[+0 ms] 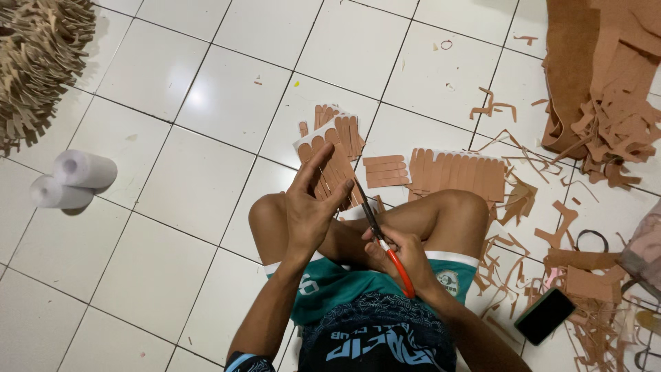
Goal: The person sits on the floor and uses red-handled scissors to cut individual shapes from a sheet of brown craft material. They repeatedly trim the edges of each shape and place the finished pieces on the floor.
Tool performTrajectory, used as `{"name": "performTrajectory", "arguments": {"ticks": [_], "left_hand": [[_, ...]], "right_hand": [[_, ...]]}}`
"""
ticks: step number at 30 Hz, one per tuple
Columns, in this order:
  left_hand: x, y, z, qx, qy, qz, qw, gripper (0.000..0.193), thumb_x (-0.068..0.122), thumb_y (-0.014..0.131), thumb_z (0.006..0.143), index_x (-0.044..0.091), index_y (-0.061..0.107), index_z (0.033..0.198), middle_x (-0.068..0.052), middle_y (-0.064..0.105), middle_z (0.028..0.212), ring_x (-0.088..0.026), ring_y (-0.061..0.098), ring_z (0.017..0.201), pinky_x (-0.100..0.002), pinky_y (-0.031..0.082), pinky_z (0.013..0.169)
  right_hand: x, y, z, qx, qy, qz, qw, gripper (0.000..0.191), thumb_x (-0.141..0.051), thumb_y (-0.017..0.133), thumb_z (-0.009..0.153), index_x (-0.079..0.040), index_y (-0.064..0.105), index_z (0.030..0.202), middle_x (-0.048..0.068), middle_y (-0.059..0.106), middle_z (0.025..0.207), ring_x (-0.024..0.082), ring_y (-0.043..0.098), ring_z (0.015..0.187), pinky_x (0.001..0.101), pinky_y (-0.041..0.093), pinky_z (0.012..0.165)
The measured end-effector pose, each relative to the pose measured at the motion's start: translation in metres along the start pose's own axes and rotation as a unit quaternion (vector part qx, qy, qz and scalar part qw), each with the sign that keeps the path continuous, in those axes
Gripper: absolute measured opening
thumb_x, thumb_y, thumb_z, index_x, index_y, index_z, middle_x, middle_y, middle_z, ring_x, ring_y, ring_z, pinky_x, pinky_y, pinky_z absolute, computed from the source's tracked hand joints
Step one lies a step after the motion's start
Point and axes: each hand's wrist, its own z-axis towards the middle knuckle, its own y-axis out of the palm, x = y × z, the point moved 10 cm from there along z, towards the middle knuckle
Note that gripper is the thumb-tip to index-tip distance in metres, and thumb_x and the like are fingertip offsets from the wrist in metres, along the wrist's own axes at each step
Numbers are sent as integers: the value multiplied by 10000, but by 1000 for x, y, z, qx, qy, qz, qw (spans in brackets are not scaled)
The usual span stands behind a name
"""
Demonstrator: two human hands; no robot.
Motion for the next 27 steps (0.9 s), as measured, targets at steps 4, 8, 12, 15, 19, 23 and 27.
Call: {"name": "performTrajectory", "arguments": {"ticks": [4, 8, 12, 15, 19, 23, 27], "left_hand": [[-11, 1, -2, 6, -71, -18, 997, 660, 38, 785, 858, 5, 525, 1463, -200, 624, 1404, -254, 684, 1013, -333, 612, 786], [2, 2, -1, 3, -46, -34, 998, 649, 43, 785, 874, -6, 516, 1463, -199, 614, 1394, -157, 737, 985, -260, 676, 717], [2, 4, -2, 0, -69, -52, 996, 660, 50, 785, 865, -6, 513, 1464, -194, 633, 1375, -130, 725, 924, -253, 657, 672], [-1, 6, -3, -6, -83, -61, 995, 669, 63, 786, 860, -1, 509, 1466, -191, 646, 1362, -124, 718, 824, -247, 639, 633], [-3, 7, -3, -10, -90, -64, 994, 674, 64, 791, 853, 2, 508, 1462, -191, 646, 1365, -135, 717, 807, -247, 634, 620], [20, 6, -3, -8, 22, -27, 999, 655, 33, 800, 917, -27, 505, 1499, -217, 595, 1432, -218, 656, 1254, -305, 659, 933], [-2, 16, -13, -22, -88, -31, 995, 666, 85, 785, 836, 25, 530, 1448, -164, 634, 1360, -247, 665, 1199, -357, 612, 893]], "right_hand": [[-4, -1, 0, 6, -12, -13, 1000, 551, -556, 653, 900, -26, 719, 1033, -26, 584, 640, 50, 512, 483, 227, 361, 426], [-6, -4, -2, 20, -7, -16, 1000, 497, -503, 677, 926, -12, 724, 987, -33, 542, 606, 40, 452, 519, 229, 337, 464], [-3, -8, -2, 41, 15, -20, 999, 438, -442, 681, 941, -9, 745, 922, -32, 494, 550, 41, 404, 495, 237, 308, 459], [7, -8, -3, 36, 56, 5, 998, 407, -407, 680, 911, -4, 738, 911, -25, 532, 495, 46, 433, 411, 246, 317, 396], [13, -7, -5, 28, 67, -13, 997, 396, -389, 678, 911, 1, 741, 876, -15, 520, 439, 50, 432, 356, 249, 283, 361], [1, -8, -4, 42, -8, 2, 999, 394, -396, 702, 946, -4, 734, 923, -22, 555, 538, 31, 437, 463, 228, 319, 426], [-4, -8, -1, 40, -34, 18, 998, 408, -417, 691, 964, -11, 727, 933, -20, 569, 591, 28, 437, 484, 219, 332, 441]]}}
